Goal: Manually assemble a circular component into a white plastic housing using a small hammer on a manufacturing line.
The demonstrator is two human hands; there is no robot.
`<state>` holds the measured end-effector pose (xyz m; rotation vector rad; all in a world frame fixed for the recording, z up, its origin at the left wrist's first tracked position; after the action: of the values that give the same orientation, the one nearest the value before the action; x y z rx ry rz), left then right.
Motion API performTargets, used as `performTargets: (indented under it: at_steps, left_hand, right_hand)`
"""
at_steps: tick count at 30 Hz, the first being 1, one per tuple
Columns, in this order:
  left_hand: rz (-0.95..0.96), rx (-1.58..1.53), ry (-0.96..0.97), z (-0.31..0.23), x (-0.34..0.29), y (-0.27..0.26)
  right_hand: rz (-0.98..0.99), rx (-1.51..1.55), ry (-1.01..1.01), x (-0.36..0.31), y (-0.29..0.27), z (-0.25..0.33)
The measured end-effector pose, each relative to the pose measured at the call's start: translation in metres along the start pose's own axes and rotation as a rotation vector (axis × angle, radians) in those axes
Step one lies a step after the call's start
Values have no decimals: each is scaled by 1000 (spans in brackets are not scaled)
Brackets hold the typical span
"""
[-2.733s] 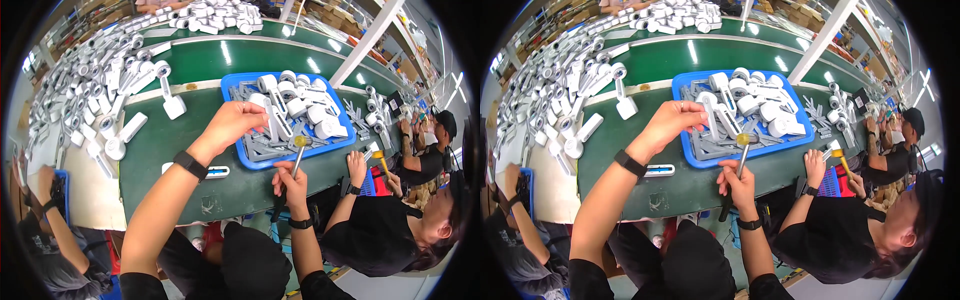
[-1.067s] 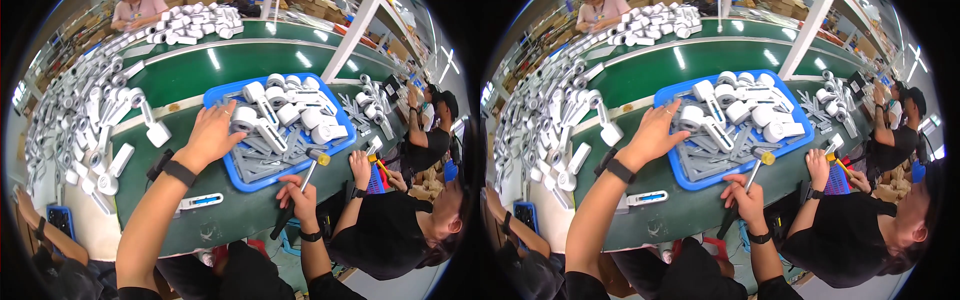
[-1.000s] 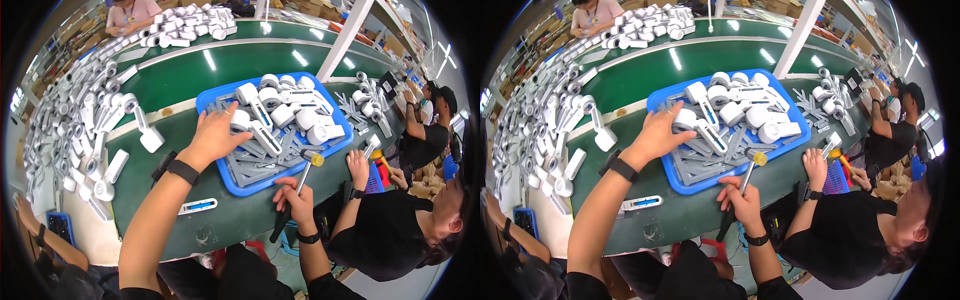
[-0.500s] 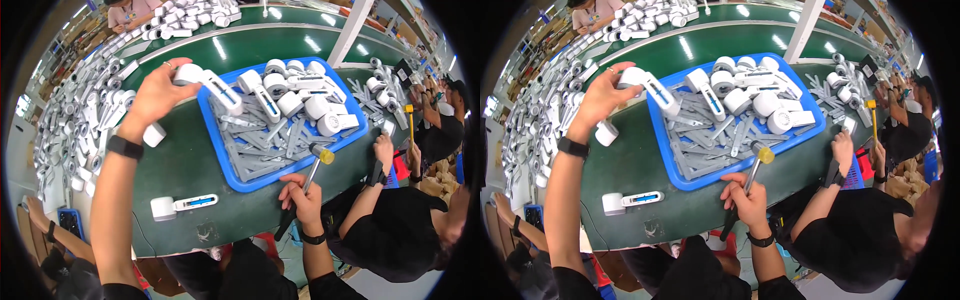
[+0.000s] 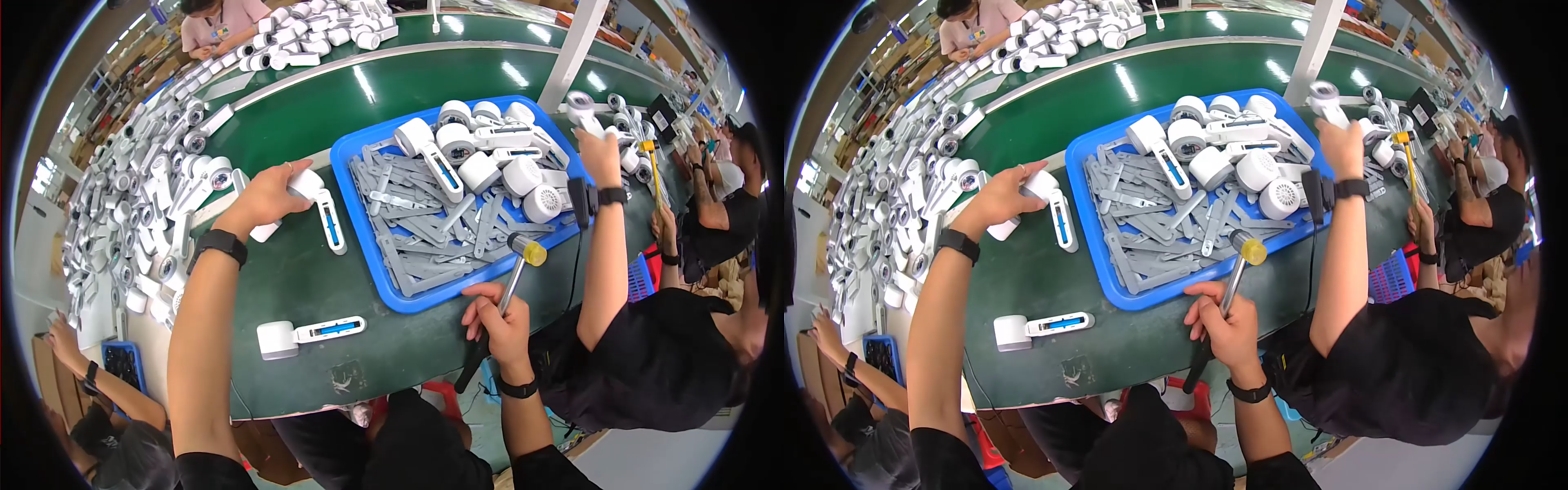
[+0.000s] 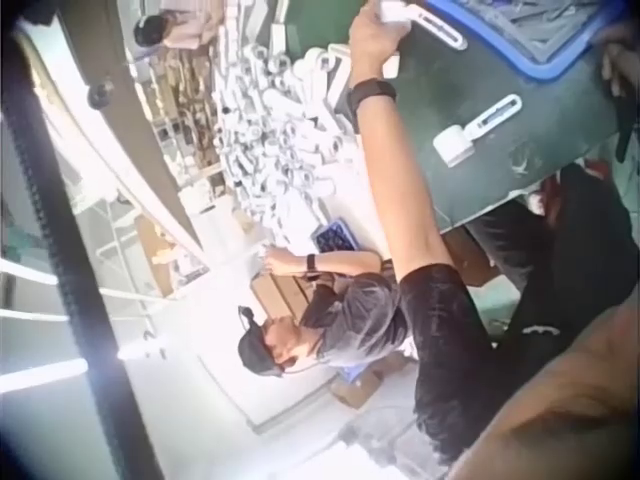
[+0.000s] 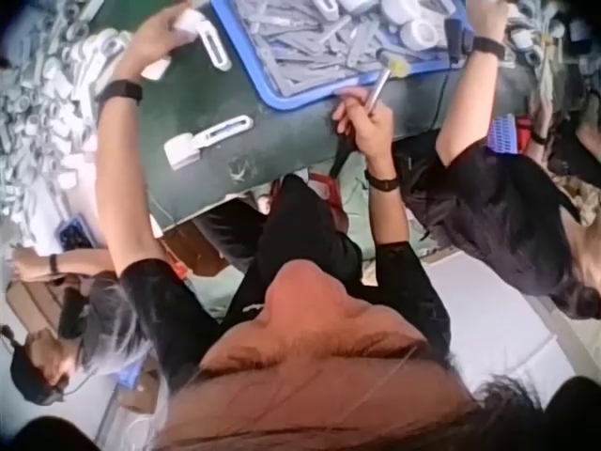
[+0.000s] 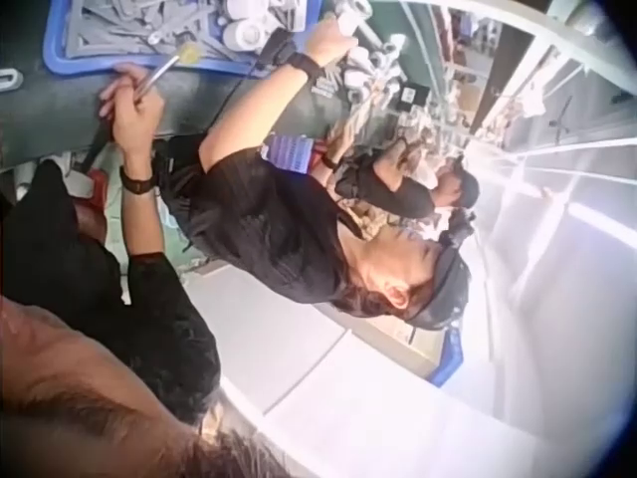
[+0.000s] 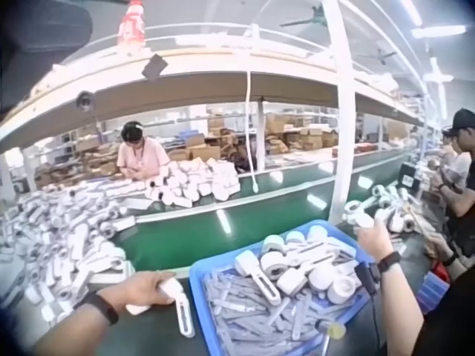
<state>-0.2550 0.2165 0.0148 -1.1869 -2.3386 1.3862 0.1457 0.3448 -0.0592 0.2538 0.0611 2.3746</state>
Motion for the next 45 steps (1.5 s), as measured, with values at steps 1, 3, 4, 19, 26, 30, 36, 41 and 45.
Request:
performTargets:
  at_steps: [1, 3, 4, 19, 26, 30, 36, 41, 45]
  left_hand:
    - [-94, 134, 80, -1, 1, -3]
    - [-241, 170, 221, -25, -8, -4]
    - [-204, 143, 317, -50, -15, 4]
    - [-446, 416, 478, -99, -23, 49]
    - [197, -1016, -71, -65, -122, 34]
    - [217, -1138, 18, -65, -174, 38]
    - [128, -967, -27, -42, -215, 49]
    - [147, -1110, 32, -42, -229, 63]
    - [-612, -332, 241, -20, -257, 29]
  right_hand:
    - [0, 4, 1, 1, 2, 1]
    - [13, -15, -4, 2, 5, 5]
    - [18, -16, 5, 1, 5, 3]
    - [30, -30, -48, 7, 1, -1]
    - [66, 53, -107, 5, -8, -5]
    - [106, 47, 14, 6, 22, 17]
    - [304, 0, 45, -7, 138, 80]
    - [221, -5, -64, -3, 161, 80]
    - [140, -94, -36, 3, 151, 72]
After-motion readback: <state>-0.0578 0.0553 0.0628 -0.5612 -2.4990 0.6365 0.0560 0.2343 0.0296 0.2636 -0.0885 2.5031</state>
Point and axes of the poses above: each hand's wrist, its own x-axis towards the middle knuckle, its own y-axis out of the palm, z = x × y, the point moved 6 cm from there along x, towards the middle knuckle, and after that the axes turned 13 degrees about -y, right-handed, at the moved point
